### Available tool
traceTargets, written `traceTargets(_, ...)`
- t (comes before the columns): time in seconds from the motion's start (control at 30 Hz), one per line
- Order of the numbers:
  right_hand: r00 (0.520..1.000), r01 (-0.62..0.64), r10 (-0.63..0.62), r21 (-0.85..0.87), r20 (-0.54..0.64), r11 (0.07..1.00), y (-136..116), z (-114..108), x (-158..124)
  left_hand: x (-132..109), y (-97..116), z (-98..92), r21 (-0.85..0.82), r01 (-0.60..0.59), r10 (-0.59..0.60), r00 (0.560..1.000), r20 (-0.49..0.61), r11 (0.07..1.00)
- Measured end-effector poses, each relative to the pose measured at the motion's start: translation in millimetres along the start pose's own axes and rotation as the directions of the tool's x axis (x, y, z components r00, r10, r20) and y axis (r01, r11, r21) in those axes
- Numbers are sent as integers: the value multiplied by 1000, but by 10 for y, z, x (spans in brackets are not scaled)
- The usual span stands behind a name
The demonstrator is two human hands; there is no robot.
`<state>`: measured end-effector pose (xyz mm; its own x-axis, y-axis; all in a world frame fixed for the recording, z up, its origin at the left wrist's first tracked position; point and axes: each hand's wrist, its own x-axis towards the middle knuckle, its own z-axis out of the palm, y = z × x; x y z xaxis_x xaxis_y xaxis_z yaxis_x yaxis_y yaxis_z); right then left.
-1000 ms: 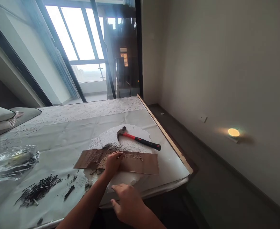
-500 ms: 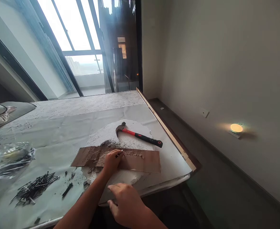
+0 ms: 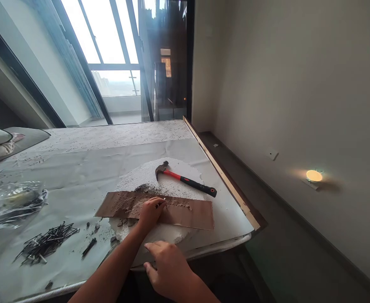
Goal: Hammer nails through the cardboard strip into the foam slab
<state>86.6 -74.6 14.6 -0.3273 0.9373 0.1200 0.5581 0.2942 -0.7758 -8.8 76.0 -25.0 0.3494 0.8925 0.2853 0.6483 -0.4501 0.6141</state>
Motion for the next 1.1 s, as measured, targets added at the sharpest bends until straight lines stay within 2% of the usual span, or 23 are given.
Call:
traceTargets(0.5,1000,-26,25,-37,-1,999,29,14,14,-48,-32,46,29,-9,9,1000,3,1000)
traceTargets(0.7,998,-4,4,-6,-56,1000,-30,10,-19,-48,-66,70,56,-17,17,1000,11,998)
traceTargets(0.8,985,23,-20,11,-169,1000,49,-206,-1,-58,-94,94,95,-53,49,998,40,994)
traceTargets(0.87,961,-7,-14,-76,-276,997,227,-469,105,-68,-103,106,113,-88,82,995,53,990)
traceTargets(0.9,934,-93,26,-172,-357,981,348,-618,191,-74,-102,107,115,-97,91,994,52,989)
traceTargets(0.93,901,-238,97,-296,-423,925,482,-764,295,-79,-98,103,113,-98,93,995,47,989)
traceTargets(0.97,891,-361,167,-434,-423,825,617,-896,411,-84,-93,94,110,-90,86,995,40,990)
traceTargets(1.03,896,-402,211,-511,-391,760,861,-1089,644,-95,-79,66,106,-77,73,997,35,991)
traceTargets(1.1,905,-412,244,-577,-349,705,1041,-1170,839,-105,-72,32,108,-71,68,997,32,992)
